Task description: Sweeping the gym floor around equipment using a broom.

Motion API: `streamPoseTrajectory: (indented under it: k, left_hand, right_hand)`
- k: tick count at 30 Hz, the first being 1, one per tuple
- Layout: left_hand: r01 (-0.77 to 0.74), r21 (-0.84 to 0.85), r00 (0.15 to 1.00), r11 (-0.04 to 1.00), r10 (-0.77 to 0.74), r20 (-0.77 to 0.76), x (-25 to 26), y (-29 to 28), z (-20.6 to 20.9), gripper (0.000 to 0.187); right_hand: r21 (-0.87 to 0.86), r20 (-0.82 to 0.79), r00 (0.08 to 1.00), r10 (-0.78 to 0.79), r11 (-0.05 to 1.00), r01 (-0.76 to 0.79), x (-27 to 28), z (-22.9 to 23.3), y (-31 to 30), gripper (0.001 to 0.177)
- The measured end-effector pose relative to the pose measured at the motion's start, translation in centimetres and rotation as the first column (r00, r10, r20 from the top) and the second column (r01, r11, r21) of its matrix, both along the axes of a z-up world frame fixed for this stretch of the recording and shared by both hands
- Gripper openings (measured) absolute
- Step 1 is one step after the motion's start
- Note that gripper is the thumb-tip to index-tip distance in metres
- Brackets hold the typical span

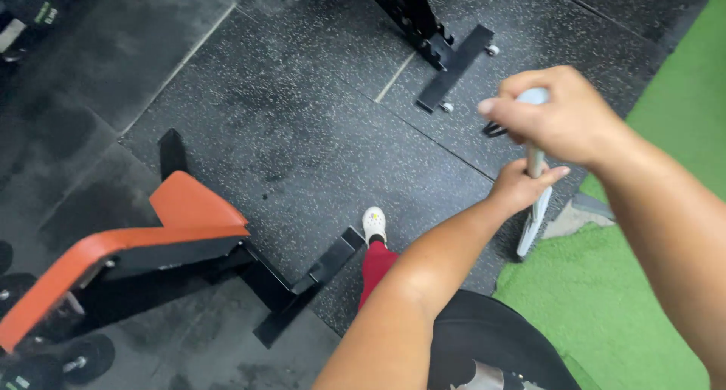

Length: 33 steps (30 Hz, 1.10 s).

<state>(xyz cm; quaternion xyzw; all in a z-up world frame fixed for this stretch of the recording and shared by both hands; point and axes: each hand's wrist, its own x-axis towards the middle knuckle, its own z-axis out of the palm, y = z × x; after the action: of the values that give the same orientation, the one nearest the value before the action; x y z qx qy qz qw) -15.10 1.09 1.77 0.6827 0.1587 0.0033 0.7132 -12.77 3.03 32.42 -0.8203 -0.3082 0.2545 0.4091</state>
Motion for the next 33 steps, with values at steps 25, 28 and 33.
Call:
streamPoseTrajectory:
  k: [25,28,33]
  left_hand:
    - [-0.077,0.783,0.996,0.617,0.008,0.092,0.7,45.2,3.0,0.022]
    - [-0.068,0.818,0.995,0.571,-0.021,0.097,1.1,42.7,2.0,0.025]
    - [-0.023,0.829,0.999,0.559,-0.027,0.045,1.9,35.7,-1.3,0.028]
  right_hand:
    - [0.471,0.087,0.94,0.331,0.817,-0.331,3.8,-4.6,20.1,0.032]
    - [0.526,0.052,0.958,0.282,0.807,-0.266,3.3,-6.0,16.7,0.032]
    - [0.52,-0.014,0.987,0.159,0.845,-0.128,2.2,-6.1,11.2,0.029]
